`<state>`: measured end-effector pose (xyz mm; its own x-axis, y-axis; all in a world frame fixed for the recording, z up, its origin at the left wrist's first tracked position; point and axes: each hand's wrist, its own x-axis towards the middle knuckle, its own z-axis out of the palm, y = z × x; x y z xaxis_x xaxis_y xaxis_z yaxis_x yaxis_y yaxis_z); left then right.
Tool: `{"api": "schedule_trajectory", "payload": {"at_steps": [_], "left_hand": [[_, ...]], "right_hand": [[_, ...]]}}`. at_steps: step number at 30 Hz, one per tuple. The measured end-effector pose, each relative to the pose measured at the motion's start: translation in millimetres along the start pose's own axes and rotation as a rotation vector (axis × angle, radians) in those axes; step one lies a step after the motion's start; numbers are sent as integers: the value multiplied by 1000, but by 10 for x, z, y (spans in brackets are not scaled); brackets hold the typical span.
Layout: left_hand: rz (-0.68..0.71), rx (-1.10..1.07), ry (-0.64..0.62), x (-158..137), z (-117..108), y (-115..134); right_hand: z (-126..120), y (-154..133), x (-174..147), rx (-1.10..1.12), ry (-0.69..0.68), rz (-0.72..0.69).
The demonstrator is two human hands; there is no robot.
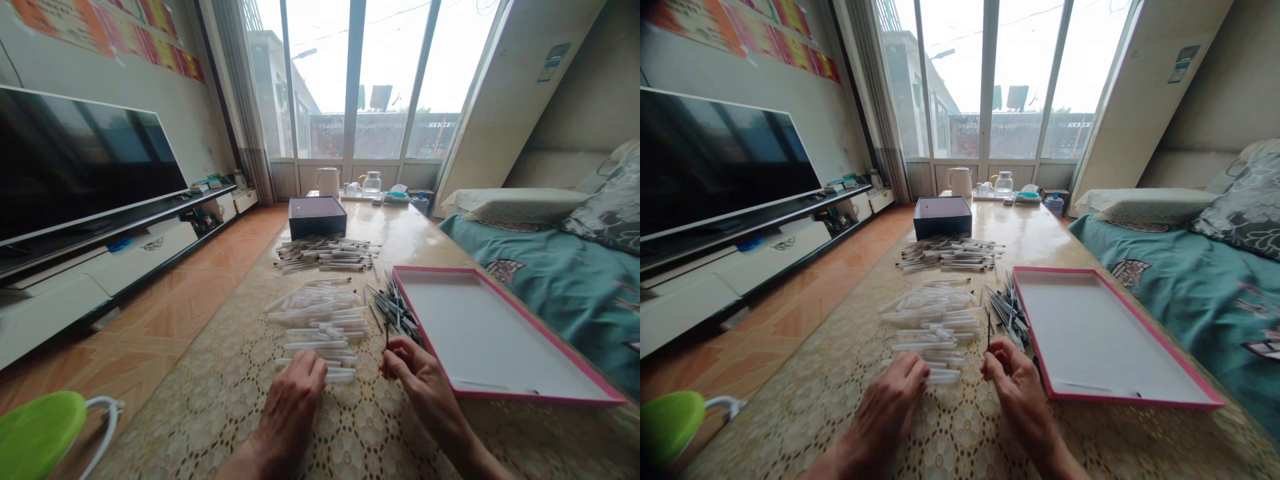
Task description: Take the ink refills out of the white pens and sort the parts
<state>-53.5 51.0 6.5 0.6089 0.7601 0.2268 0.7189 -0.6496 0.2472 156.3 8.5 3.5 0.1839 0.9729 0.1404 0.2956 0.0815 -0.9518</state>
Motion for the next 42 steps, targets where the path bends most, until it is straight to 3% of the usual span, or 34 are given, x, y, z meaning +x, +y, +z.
{"api": "schedule_trajectory", "payload": {"at_steps": [7, 11, 21, 32, 34, 36, 39, 42], "left_hand": [[-60, -385, 300, -47, 53, -141], [-68, -442, 394, 3, 20, -193], [-125, -446, 384, 17, 33, -267], [148, -533, 251, -38, 85, 34], [30, -651, 345, -49, 65, 73], [-217, -880, 384, -48, 33, 111], [-512, -1400, 133, -33, 16, 192], [-605, -1784, -55, -15, 59, 271]], "right_hand": [[51, -56, -145, -346, 42, -197], [50, -43, -188, -458, 60, -281], [55, -48, -183, -571, -1, -340], [246, -37, -210, -607, -103, -456], [243, -16, -205, -569, -79, -458], [229, -13, -199, -534, -40, -442], [236, -61, -210, -496, -43, -470], [262, -130, -235, -457, -115, -516]]}}
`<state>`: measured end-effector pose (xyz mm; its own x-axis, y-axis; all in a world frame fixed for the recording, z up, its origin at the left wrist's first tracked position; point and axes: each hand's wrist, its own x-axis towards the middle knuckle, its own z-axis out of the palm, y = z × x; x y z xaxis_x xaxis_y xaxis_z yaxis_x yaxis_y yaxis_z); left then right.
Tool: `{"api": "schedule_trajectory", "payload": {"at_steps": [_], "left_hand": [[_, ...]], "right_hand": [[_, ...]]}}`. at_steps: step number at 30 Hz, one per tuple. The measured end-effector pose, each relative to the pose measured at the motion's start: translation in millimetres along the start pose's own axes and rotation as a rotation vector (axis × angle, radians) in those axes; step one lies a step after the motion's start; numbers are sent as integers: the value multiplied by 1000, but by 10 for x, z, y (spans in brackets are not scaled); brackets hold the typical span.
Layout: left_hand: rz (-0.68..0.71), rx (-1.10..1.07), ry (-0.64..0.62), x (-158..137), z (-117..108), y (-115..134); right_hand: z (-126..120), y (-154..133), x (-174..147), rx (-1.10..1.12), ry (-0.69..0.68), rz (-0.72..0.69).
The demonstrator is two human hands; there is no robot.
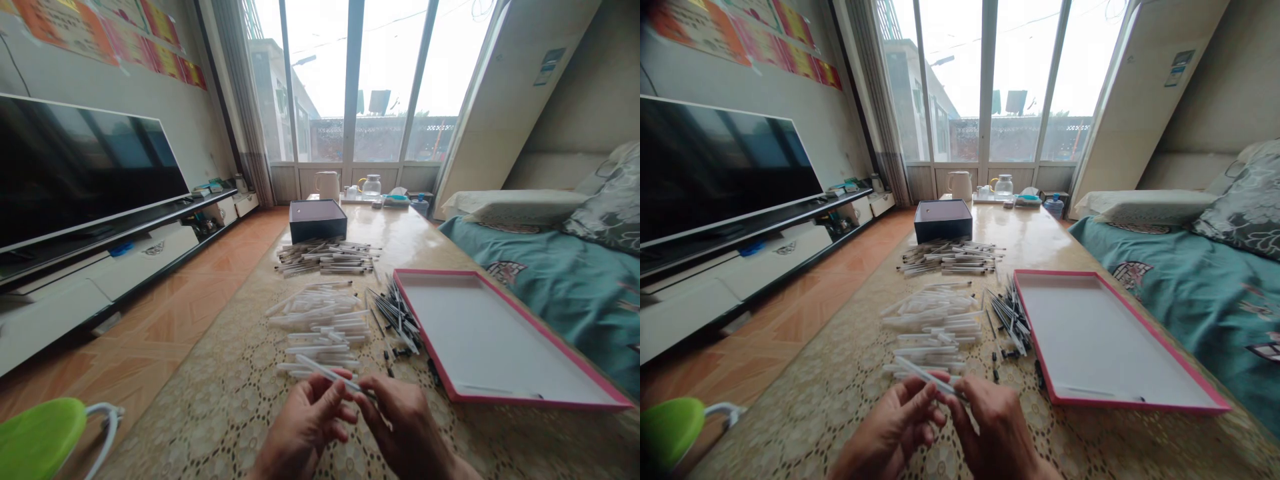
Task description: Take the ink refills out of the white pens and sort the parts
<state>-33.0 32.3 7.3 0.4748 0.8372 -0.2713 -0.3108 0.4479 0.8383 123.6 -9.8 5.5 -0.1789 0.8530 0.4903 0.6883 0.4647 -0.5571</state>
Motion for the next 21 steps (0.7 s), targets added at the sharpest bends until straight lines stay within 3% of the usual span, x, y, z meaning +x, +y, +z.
{"api": "schedule_trajectory", "payload": {"at_steps": [2, 5, 7, 9, 14, 21], "left_hand": [[-6, -103, 13, 24, 9, -18], [22, -254, 177, 74, -48, 40], [2, -390, 292, 106, -109, 103], [-31, -502, 342, 128, -160, 144], [-14, -499, 305, 123, -167, 113], [24, -334, 263, 92, -117, 28]], "right_hand": [[-29, 0, 4, 60, -32, 12], [-119, 152, 15, 135, 80, 199], [-181, 327, 33, 82, 183, 327], [-214, 493, 52, -32, 186, 347], [-154, 618, 70, -214, 6, 341], [-27, 574, 107, -399, -18, 422]]}}
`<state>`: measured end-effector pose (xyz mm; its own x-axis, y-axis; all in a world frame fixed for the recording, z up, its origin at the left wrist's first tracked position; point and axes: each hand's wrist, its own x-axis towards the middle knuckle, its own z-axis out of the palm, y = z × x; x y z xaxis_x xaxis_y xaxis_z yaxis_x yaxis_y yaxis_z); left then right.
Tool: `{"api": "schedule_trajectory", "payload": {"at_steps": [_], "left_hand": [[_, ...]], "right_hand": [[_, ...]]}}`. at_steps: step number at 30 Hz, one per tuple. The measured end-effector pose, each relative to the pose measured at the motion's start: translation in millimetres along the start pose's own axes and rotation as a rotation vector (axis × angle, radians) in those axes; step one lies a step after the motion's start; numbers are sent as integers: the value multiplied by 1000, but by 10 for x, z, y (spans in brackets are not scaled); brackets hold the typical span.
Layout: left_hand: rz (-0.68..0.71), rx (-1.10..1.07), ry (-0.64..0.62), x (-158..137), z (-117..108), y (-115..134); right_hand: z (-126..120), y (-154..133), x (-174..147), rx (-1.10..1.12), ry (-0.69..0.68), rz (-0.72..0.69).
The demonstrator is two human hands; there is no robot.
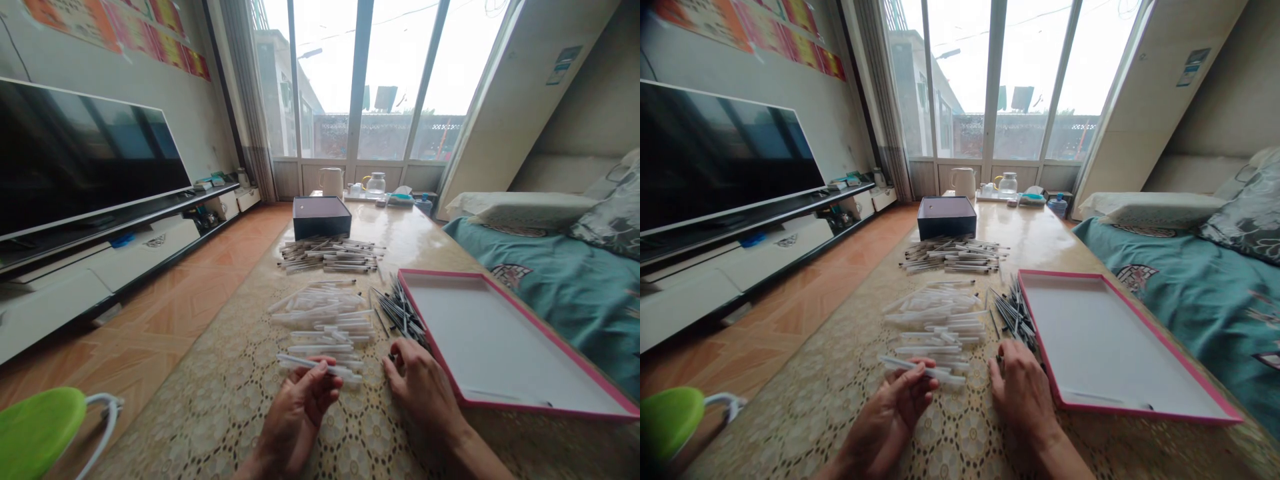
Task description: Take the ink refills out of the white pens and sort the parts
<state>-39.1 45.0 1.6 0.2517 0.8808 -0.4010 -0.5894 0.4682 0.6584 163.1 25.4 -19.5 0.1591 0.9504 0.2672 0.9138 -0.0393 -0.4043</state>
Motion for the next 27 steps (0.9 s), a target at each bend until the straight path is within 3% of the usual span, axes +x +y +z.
{"api": "schedule_trajectory", "payload": {"at_steps": [5, 9, 15, 21, 27], "left_hand": [[8, 34, -24, 20, -19, -39], [3, 48, -39, 33, -25, -51], [21, 51, -58, 47, -24, -63], [19, 55, -83, 43, -21, -69], [9, 53, -108, 40, -1, -66]], "right_hand": [[-25, -60, 11, 77, 1, -58], [-127, -224, -42, 365, 11, -105], [-112, -400, -171, 722, -123, -102], [-64, -349, -202, 822, -55, -113], [-109, -360, -203, 735, -42, -124]]}}
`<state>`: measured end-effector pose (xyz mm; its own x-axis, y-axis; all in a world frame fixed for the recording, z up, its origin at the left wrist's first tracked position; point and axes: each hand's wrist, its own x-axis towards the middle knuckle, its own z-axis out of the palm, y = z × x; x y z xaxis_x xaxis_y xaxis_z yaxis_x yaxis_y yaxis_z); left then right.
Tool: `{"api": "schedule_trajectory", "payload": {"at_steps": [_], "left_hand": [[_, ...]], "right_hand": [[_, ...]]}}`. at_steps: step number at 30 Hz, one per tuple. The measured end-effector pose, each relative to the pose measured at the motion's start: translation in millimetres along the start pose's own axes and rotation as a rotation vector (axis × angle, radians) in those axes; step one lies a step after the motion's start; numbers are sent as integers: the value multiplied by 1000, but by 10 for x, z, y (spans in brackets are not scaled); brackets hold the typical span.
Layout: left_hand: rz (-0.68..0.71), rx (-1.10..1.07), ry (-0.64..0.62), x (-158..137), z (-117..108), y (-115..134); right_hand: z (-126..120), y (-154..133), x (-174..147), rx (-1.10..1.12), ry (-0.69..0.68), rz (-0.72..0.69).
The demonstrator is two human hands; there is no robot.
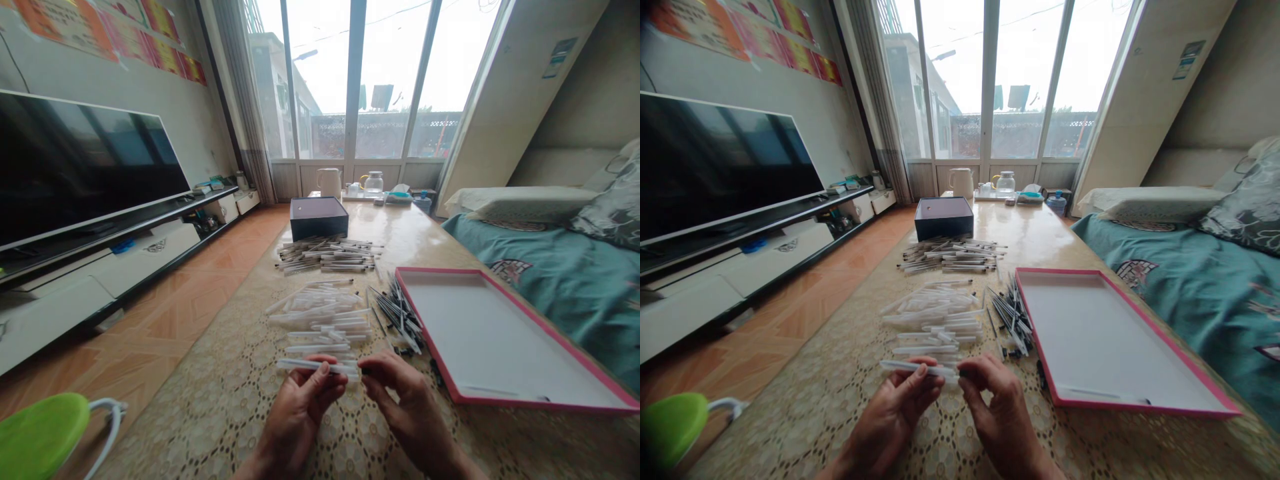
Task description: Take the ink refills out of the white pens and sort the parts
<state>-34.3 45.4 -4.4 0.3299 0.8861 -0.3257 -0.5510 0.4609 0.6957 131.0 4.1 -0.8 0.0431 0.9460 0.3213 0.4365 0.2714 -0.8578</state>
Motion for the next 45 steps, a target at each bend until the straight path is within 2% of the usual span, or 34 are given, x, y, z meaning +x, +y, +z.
{"api": "schedule_trajectory", "payload": {"at_steps": [9, 14, 19, 22, 28, 33, 36, 39, 45], "left_hand": [[-1, 21, -27, -18, 23, 9], [0, 77, -78, -9, 28, -2], [4, 64, -86, -14, 19, -13], [-10, 68, -107, -14, 9, -17], [-27, 74, -127, -21, 11, -29], [-12, 66, -58, -16, 30, -10], [-17, 67, -62, -6, 24, -5], [-22, 67, -81, 0, 11, -13], [-16, 59, -85, 7, 7, -16]], "right_hand": [[17, -2, 7, -5, -21, 14], [34, 4, 9, 179, -19, 75], [68, 7, -8, 336, -36, 213], [78, 43, -27, 241, -77, 231], [48, 69, -35, -173, -64, -33], [-8, -21, -12, -175, -151, 21], [2, 14, -22, -218, -175, -8], [31, 79, -41, -264, -181, -44], [47, 85, -58, -277, -141, -25]]}}
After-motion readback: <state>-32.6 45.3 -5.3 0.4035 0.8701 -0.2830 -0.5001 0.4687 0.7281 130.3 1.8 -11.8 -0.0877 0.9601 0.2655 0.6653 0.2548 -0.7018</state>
